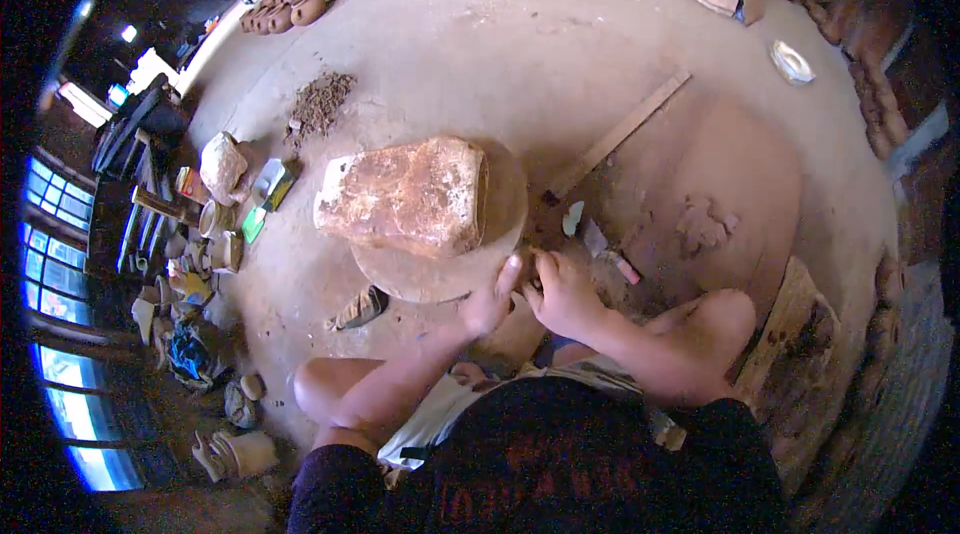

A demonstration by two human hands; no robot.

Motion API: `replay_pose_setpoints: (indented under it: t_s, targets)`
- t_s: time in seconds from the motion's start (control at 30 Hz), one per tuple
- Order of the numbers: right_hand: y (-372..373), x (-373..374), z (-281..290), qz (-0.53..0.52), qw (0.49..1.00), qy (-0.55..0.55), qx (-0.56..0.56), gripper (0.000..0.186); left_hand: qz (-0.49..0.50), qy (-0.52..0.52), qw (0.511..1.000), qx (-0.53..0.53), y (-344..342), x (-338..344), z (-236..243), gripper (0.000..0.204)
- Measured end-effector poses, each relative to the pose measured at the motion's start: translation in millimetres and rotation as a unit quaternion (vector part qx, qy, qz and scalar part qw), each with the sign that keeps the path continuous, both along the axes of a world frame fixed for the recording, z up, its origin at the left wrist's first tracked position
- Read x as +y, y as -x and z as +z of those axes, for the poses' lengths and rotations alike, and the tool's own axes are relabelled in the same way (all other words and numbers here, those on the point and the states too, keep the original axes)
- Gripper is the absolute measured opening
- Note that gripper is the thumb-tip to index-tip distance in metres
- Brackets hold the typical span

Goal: The person shapes a piece of clay on a wheel by hand and with a rib tool, smoothing the surface and trimming the bottom edge.

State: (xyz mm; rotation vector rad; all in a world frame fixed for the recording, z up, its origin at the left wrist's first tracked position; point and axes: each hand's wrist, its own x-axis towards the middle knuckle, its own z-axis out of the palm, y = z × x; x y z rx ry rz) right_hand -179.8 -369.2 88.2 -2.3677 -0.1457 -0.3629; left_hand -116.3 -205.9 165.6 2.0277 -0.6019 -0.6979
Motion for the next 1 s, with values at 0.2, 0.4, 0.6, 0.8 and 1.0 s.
replay_pose_setpoints:
  t_s: [0.2, 0.4, 0.6, 0.8, 1.0]
  targets:
    - [2, -13, 16, 0.064, 0.990, 0.110, -0.062, 0.024, 0.106, 0.104, 0.986, 0.082, 1, 9, -70, 0.069]
    - [-2, -14, 55, 0.042, 0.997, 0.060, -0.020, 0.058, 0.080, 0.062, 0.960, 0.261, -21, 8, -21, 0.068]
    - [-25, -36, 16, 0.120, 0.954, 0.190, -0.196, 0.047, 0.147, 0.000, 0.946, 0.289, -29, 7, -35, 0.065]
    - [-29, -24, 51, 0.120, 0.989, 0.004, -0.089, 0.037, 0.154, 0.198, 0.876, 0.411, -21, 8, -36, 0.047]
    - [-31, -23, 43, 0.076, 0.994, -0.051, -0.060, 0.035, 0.081, 0.137, 0.967, 0.198, -46, 10, -39, 0.033]
